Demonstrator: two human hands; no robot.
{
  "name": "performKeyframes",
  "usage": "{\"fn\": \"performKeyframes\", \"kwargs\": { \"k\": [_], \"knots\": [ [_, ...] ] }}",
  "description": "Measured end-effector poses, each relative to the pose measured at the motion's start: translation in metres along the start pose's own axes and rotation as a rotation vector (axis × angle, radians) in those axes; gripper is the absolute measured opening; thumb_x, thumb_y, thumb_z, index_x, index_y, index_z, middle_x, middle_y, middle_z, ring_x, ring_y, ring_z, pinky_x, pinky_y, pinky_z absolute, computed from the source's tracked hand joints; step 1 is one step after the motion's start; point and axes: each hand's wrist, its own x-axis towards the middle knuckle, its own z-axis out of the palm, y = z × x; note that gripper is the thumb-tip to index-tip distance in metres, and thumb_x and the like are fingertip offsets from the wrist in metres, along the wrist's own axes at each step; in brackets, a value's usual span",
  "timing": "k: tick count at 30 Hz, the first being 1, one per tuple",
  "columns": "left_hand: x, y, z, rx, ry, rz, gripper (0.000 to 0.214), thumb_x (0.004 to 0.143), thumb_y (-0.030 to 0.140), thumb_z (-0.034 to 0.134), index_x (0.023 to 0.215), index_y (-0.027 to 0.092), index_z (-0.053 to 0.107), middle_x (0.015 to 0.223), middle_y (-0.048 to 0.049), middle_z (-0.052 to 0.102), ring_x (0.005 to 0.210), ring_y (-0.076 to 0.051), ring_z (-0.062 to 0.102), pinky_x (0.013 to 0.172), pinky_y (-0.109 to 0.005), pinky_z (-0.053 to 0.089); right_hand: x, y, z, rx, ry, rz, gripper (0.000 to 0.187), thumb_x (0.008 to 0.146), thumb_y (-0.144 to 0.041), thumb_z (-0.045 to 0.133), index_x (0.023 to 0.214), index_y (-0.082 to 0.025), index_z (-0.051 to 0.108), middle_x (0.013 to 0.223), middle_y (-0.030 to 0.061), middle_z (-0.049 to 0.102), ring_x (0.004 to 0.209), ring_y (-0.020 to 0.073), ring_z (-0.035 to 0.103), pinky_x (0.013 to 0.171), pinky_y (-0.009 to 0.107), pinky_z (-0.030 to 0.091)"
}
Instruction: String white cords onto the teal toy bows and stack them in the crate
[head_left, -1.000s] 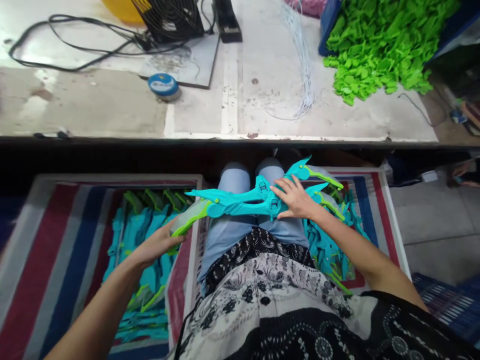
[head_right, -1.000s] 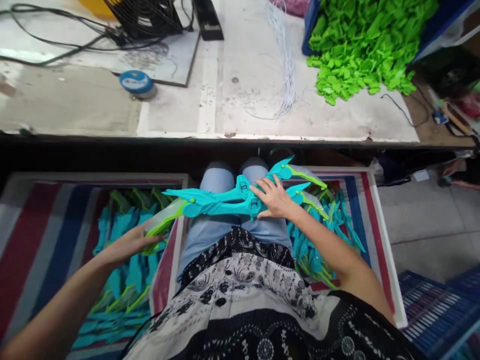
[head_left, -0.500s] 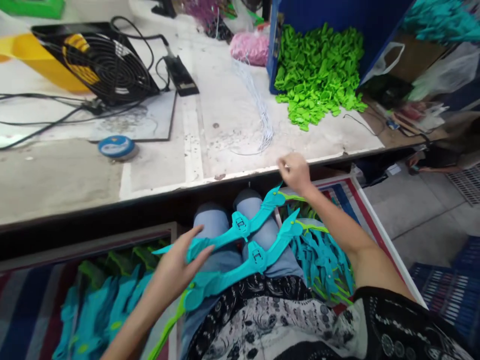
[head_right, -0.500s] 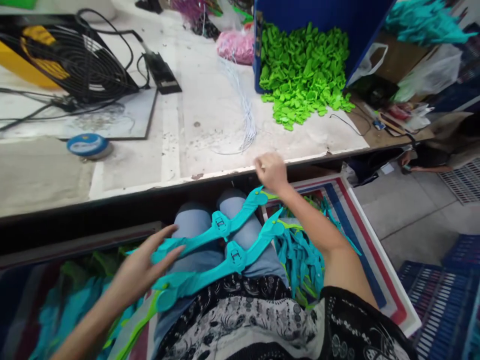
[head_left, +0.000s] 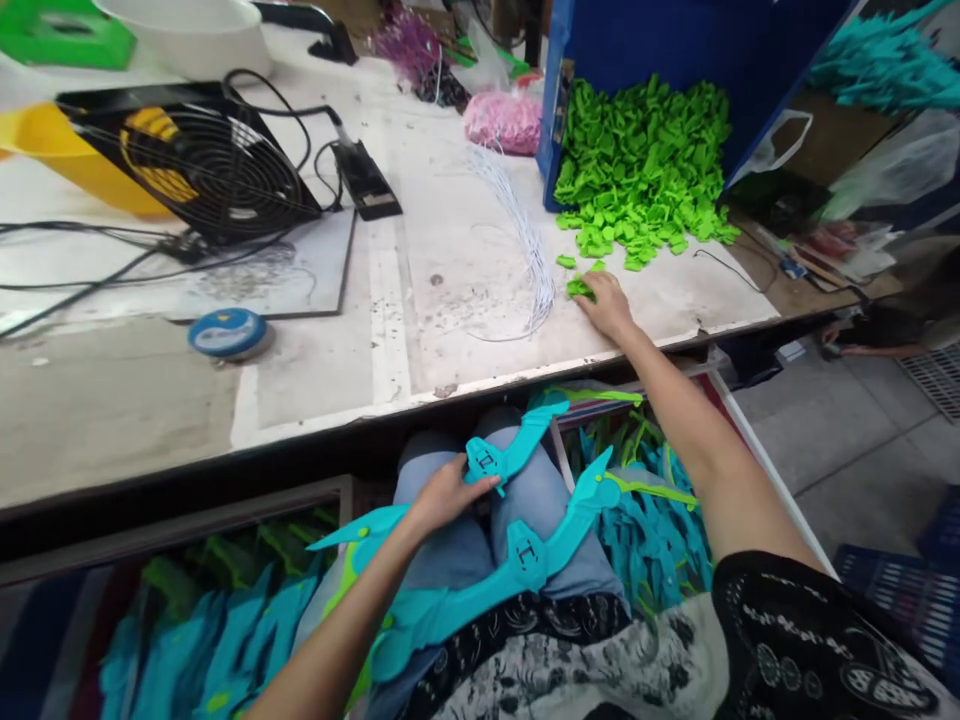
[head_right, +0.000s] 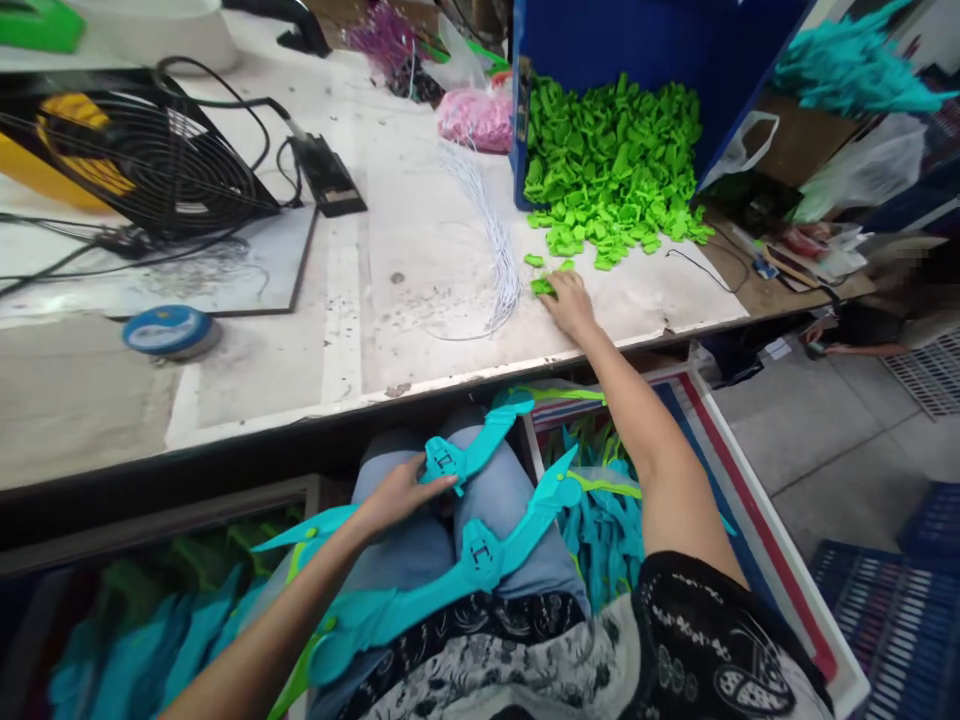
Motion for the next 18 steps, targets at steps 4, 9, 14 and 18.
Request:
{"fn": "performKeyframes", "kwargs": {
  "k": [4, 9, 14, 18],
  "knots": [
    [0.008, 0.006, 0.000, -0.024, -0.034, 0.012, 0.054, 0.065, 0.067, 0.060, 0.087, 0.018, 0.058, 0.088, -0.0104, 0.071, 0.088, -0.033, 0.067, 0.075, -0.038, 0.049, -0.026, -0.003, -0.005, -0.032, -0.086, -0.149, 0.043, 0.093, -0.022, 0.043, 0.133, -0.017, 0.056, 0.140, 0.0102, 0.054, 0.137, 0.0274, 0.039, 0.115, 0.051, 0.033],
    [0.008, 0.015, -0.001, -0.198, -0.081, 0.036, 0.055, 0.065, 0.062, 0.062, 0.096, 0.016, 0.060, 0.104, -0.0123, 0.071, 0.100, -0.031, 0.065, 0.084, -0.038, 0.051, -0.017, -0.002, -0.012, -0.052, 0.052, -0.081, 0.038, 0.096, -0.028, 0.039, 0.122, -0.016, 0.062, 0.127, 0.0138, 0.058, 0.127, 0.0293, 0.048, 0.107, 0.051, 0.039],
    [0.014, 0.012, -0.003, -0.376, -0.128, -0.050, 0.051, 0.064, 0.055, 0.067, 0.100, 0.019, 0.061, 0.096, -0.0082, 0.072, 0.094, -0.027, 0.067, 0.075, -0.033, 0.053, -0.054, -0.046, -0.032, 0.187, 0.204, 0.000, 0.046, 0.099, -0.043, 0.035, 0.124, -0.013, 0.058, 0.110, 0.0125, 0.062, 0.110, 0.0269, 0.057, 0.094, 0.051, 0.047],
    [0.020, 0.006, -0.001, -0.553, -0.118, -0.083, 0.045, 0.065, 0.051, 0.069, 0.097, 0.020, 0.065, 0.092, -0.0058, 0.073, 0.088, -0.024, 0.066, 0.077, -0.033, 0.053, -0.148, -0.119, -0.019, 0.626, -0.112, 0.149, 0.039, 0.089, -0.052, 0.054, 0.090, -0.015, 0.068, 0.079, 0.0045, 0.066, 0.077, 0.0178, 0.062, 0.072, 0.032, 0.053]
  ]
}}
